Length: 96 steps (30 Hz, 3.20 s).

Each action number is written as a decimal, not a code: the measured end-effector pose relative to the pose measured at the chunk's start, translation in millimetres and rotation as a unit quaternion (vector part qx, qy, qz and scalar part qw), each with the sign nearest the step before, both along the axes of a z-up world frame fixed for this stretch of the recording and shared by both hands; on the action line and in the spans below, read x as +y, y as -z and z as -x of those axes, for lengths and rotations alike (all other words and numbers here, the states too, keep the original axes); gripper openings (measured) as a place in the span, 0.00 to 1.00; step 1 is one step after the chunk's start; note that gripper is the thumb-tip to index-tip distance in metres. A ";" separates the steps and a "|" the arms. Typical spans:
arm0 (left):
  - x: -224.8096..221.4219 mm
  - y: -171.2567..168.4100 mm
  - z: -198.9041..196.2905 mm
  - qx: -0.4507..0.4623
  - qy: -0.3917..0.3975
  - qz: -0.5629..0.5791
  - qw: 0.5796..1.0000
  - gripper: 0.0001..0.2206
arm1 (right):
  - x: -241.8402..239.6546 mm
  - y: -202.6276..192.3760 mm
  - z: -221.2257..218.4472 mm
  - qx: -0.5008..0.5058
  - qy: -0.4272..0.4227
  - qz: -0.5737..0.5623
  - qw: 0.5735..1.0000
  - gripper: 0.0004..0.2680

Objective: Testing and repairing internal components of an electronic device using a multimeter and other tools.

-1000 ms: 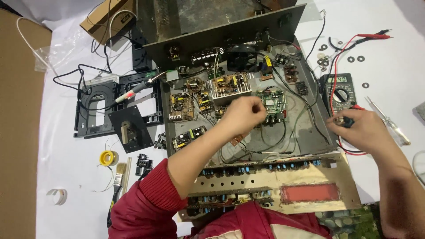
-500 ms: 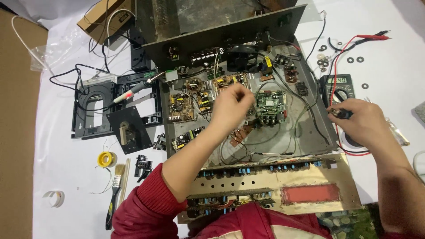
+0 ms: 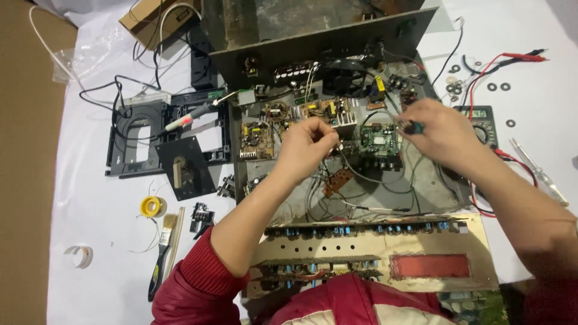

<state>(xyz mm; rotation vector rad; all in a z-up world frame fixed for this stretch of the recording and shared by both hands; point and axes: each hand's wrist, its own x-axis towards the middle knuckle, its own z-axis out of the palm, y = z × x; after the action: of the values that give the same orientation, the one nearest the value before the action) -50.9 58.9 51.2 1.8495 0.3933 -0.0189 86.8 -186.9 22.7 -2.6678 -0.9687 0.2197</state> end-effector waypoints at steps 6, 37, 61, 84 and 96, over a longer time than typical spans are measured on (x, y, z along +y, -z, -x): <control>4.4 -24.0 15.5 -0.099 -0.061 0.117 0.986 0.06 | 14.3 26.8 -26.9 -0.032 0.002 0.160 0.987 0.19; 4.0 -4.2 7.5 -0.051 0.029 -0.006 0.998 0.04 | 27.7 -4.4 56.8 0.073 -0.286 -0.178 0.939 0.08; -38.5 -8.1 -36.0 -0.079 -0.015 0.226 0.971 0.02 | 0.8 5.9 32.3 0.155 -0.144 0.047 0.976 0.13; 26.4 -9.1 -42.7 -0.412 -0.100 0.362 0.830 0.02 | -34.6 0.6 16.1 0.068 0.110 -0.189 0.973 0.04; 50.0 -28.7 9.2 -0.333 -0.018 0.404 0.852 0.05 | -1.0 -28.1 31.0 0.183 0.071 -0.142 0.970 0.24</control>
<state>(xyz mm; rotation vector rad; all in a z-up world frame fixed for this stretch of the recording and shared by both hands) -60.1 108.9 79.9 0.9152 -0.0838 0.4162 55.8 -187.9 50.8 -2.3108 -0.6376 0.4821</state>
